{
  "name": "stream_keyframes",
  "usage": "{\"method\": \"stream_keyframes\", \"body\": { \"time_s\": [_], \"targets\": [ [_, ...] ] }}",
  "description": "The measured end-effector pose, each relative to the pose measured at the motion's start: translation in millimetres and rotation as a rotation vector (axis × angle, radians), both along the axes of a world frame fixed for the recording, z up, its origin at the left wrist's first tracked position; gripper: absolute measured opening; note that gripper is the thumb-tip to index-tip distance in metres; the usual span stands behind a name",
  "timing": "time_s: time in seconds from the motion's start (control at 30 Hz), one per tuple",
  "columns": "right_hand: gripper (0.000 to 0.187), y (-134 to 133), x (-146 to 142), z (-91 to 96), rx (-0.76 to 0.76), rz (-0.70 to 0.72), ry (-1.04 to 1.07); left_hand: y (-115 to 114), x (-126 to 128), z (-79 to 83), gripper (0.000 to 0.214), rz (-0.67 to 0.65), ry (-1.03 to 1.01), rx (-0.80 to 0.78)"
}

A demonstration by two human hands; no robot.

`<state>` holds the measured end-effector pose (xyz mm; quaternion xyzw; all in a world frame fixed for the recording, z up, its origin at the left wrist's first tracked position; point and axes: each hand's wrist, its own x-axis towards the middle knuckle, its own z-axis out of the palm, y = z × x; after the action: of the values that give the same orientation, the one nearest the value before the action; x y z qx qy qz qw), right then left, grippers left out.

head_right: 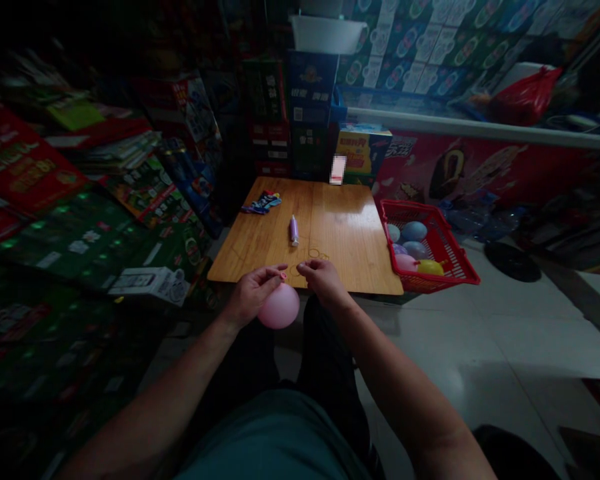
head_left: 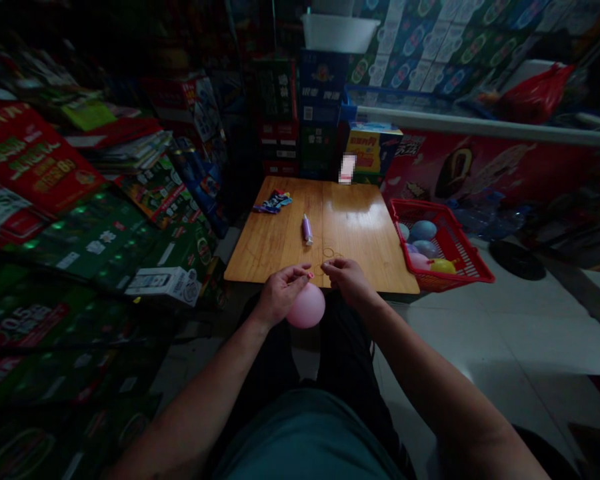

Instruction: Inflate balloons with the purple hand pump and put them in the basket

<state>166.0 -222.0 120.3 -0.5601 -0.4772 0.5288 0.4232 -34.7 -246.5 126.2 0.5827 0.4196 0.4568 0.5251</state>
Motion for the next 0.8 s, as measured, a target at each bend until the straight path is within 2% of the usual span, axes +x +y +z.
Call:
{"method": "stream_keyframes", "body": {
  "time_s": [0.1,0.2,0.33,0.5,0.63,0.8],
  "targets": [
    [0.035,-22.2,-11.2,16.1,-0.028,0.033,0.141,-7.8,2.2,4.1,0.024,-0.024,-0.008,0.017],
    [0.033,-35.9,-18.4,24.6,-0.050,0.043,0.211,-15.7,3.5,3.6,0.025,-0.034,-0.005,0.024],
    [0.030,-44.3,-23.4,28.2,-0.062,0.035,0.278,-23.1,4.8,0.7,0.025,-0.014,0.040,0.015],
    [0.030,-47.9,-26.3,33.4,-0.044,0.057,0.370,-27.4,8.1,-2.2,0.021,0.052,-0.002,0.007],
    [0.029,-52.6,-30.7,39.4,0.032,0.083,0.299,-25.6,9.2,-7.1,0.022,0.104,-0.024,-0.012],
    [0.025,-57.6,-33.4,40.7,0.170,0.162,0.023,-16.8,5.4,-11.7,0.035,0.228,-0.112,-0.041]
  ]
}}
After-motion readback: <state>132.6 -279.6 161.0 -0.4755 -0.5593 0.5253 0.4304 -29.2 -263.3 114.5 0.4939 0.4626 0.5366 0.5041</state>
